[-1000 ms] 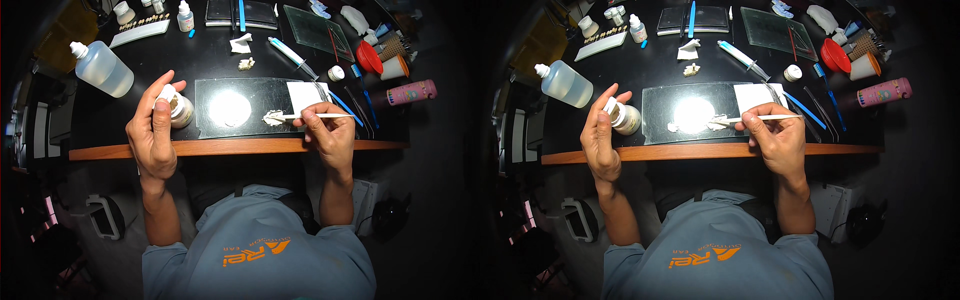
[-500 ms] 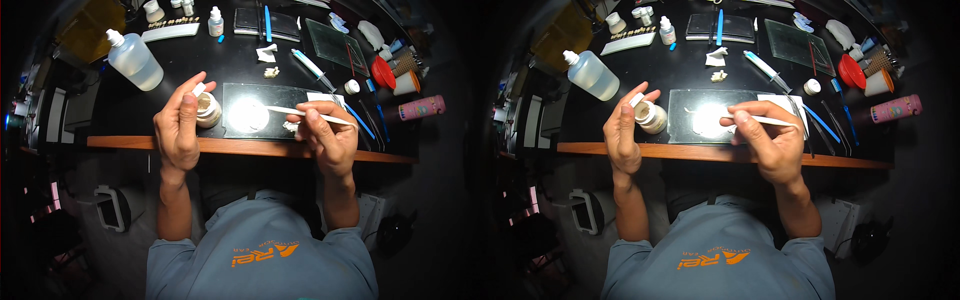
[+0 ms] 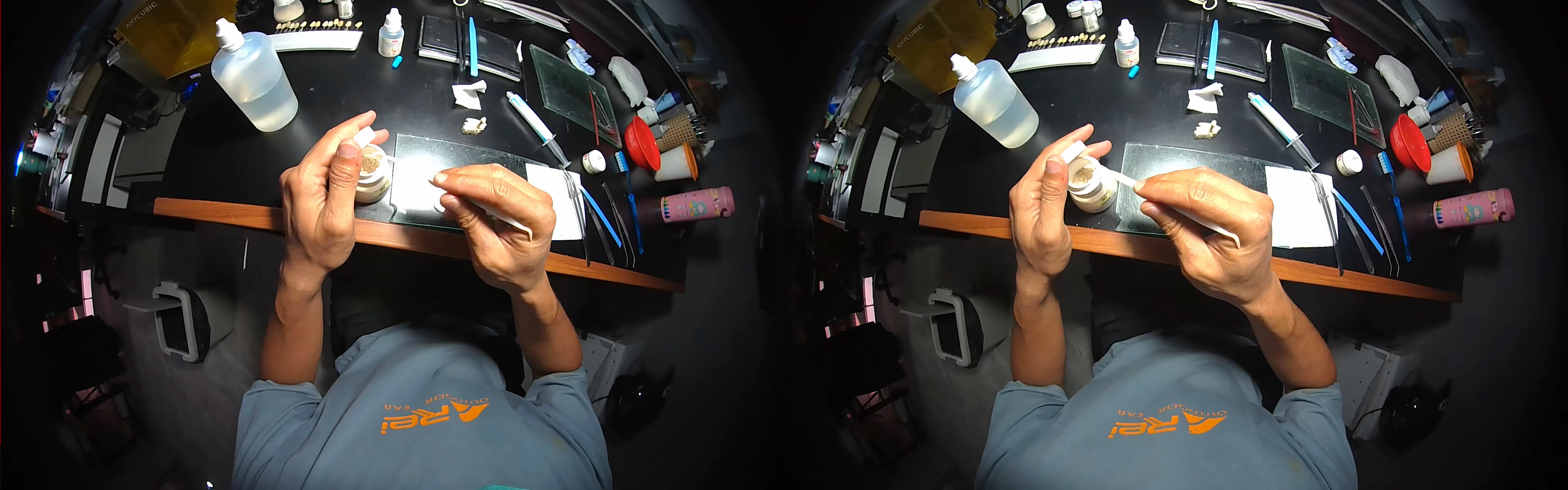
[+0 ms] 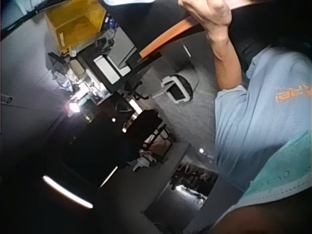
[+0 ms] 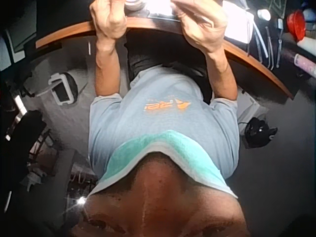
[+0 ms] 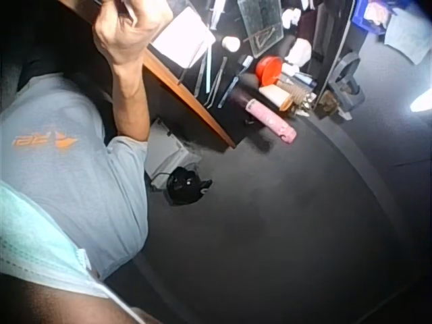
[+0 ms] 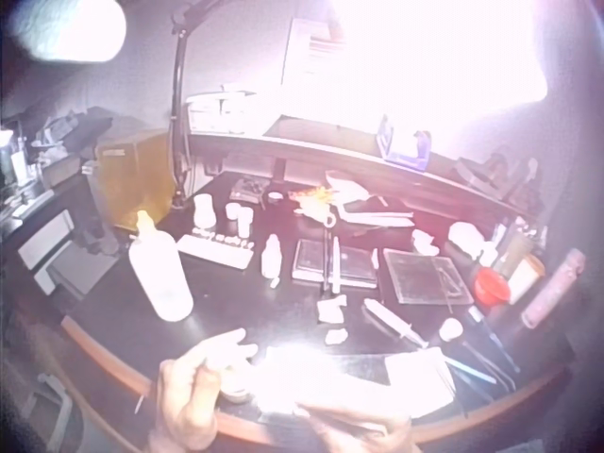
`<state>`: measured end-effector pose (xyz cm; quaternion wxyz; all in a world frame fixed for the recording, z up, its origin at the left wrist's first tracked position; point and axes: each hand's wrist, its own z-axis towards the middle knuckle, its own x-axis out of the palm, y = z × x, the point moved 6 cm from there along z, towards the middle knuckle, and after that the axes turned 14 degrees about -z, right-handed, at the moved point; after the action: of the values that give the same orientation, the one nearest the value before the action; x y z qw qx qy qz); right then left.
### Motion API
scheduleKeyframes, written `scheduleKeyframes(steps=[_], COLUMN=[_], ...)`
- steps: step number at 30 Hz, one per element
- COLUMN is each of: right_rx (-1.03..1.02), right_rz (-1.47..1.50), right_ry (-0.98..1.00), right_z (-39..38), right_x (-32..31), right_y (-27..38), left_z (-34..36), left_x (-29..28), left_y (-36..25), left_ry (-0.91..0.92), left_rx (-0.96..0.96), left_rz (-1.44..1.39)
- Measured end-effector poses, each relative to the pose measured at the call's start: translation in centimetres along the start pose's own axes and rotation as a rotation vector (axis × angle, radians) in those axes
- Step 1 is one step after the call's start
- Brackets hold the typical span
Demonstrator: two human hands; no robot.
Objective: The technician mixes dental porcelain powder and liquid, applies it to a dental prosthesis, and places it into a porcelain furnace.
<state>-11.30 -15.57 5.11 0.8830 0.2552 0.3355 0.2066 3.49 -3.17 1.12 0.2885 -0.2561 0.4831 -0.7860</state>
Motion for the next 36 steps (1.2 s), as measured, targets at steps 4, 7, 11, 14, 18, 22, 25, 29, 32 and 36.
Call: scheduleKeyframes(steps=[4, 7, 11, 14, 18, 22, 25, 29, 32, 36], right_rx=[-0.061, -0.081, -0.094, -0.094, -0.074, 0.483, 0.593, 0.635, 0.656, 0.652], right_rz=[-0.03, -0.075, -0.125, -0.159, -0.248, -0.049, -0.009, -0.038, -0.031, -0.033], right_ry=[0.015, 0.013, 0.022, 0.015, -0.078, -0.295, -0.362, -0.338, -0.319, -0.308], right_z=[-0.1, -0.2, -0.1, -0.2, -0.5, -5.1, -8.1, -10.5, -10.6, -10.7], right_x=[-0.1, -0.4, -0.7, -1.1, -3.8, -8.4, -10.0, -10.4, -10.1, -9.3], right_y=[0.6, 1.1, 1.8, 1.9, 1.4, -2.1, -3.2, -3.6, -3.2, -2.8], left_z=[0.1, 0.0, -0.1, -0.1, -0.1, -0.2, -0.2, -0.2, -0.3, -0.2], left_x=[0.0, 0.0, 0.0, 0.2, 0.3, 0.0, 0.2, 0.4, 0.5, 0.5], left_y=[0.0, 0.0, -0.1, 0.0, -0.1, 0.1, 0.1, 0.3, 0.4, 0.5], left_ry=[-0.003, -0.013, -0.009, -0.003, 0.006, 0.018, 0.024, 0.033, 0.043, 0.05], left_rx=[0.008, 0.017, 0.035, 0.024, 0.007, -0.015, -0.03, -0.041, -0.032, -0.009], left_rz=[0.014, 0.014, 0.022, 0.012, 0.023, 0.022, 0.028, 0.017, 0.036, 0.053])
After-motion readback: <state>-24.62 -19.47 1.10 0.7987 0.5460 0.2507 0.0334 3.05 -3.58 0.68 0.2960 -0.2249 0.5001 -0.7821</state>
